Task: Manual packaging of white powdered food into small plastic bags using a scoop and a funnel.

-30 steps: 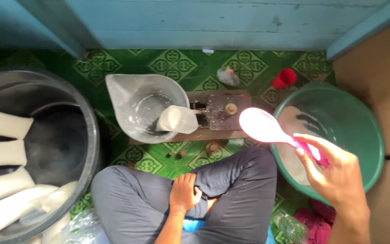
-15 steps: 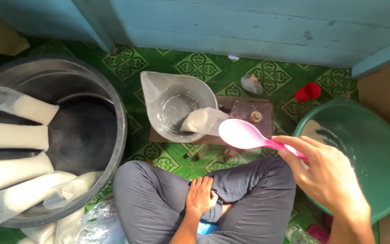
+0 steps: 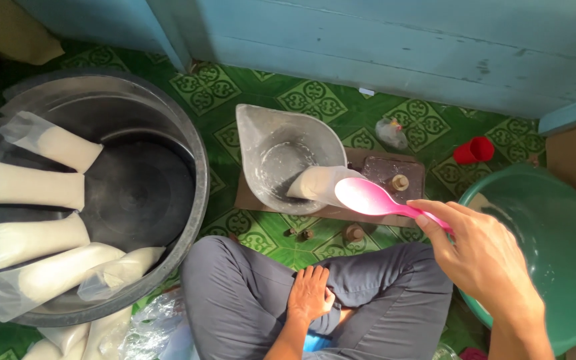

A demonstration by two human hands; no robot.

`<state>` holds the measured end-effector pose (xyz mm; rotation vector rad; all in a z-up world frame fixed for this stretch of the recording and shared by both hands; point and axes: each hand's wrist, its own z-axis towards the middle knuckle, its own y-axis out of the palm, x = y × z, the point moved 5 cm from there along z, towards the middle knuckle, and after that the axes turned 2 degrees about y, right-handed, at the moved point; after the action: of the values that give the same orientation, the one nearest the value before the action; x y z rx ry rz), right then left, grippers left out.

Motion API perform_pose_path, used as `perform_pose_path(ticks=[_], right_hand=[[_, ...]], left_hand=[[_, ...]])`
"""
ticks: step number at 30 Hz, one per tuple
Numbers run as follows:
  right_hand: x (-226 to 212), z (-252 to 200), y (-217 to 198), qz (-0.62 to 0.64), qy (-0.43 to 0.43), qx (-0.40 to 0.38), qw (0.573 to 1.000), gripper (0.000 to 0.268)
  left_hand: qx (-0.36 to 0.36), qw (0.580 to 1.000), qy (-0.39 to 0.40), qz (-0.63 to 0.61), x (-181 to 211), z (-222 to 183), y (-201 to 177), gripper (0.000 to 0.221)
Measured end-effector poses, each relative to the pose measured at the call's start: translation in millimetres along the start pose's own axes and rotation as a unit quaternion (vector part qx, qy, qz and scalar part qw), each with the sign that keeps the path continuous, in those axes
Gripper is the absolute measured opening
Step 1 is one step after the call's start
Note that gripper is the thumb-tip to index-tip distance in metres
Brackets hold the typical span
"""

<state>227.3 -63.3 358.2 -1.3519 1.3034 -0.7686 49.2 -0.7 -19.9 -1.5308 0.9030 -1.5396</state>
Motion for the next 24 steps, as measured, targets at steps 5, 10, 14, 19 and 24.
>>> perform_pose_path(ticks=[5,10,14,19,24], right_hand=[[-6,3,1,-0.021,0.037,-0.023,0.999,0.028],[-10,4,2,-0.047,0.074,-0.054,0.995,0.031],[-15,5,1,-0.046,0.069,-0.046,0.996,0.030],[-25,8,-1,-0.062,0.081,-0.058,0.993,0.031],[-29,14,6,-0.072,0.015,-0.032,0.997,0.030]], left_hand=[[0.000,1.000,0.002,0.003,0,-1,3,0.035],[-0.018,1.000,-0.001,0.009,-2,-1,8,0.034],[-0.014,1.000,0.002,0.008,-2,-1,8,0.035],[0.000,1.000,0.004,0.002,-1,-1,6,0.034],[-0.023,1.000,0.005,0.021,-2,-1,8,0.035]])
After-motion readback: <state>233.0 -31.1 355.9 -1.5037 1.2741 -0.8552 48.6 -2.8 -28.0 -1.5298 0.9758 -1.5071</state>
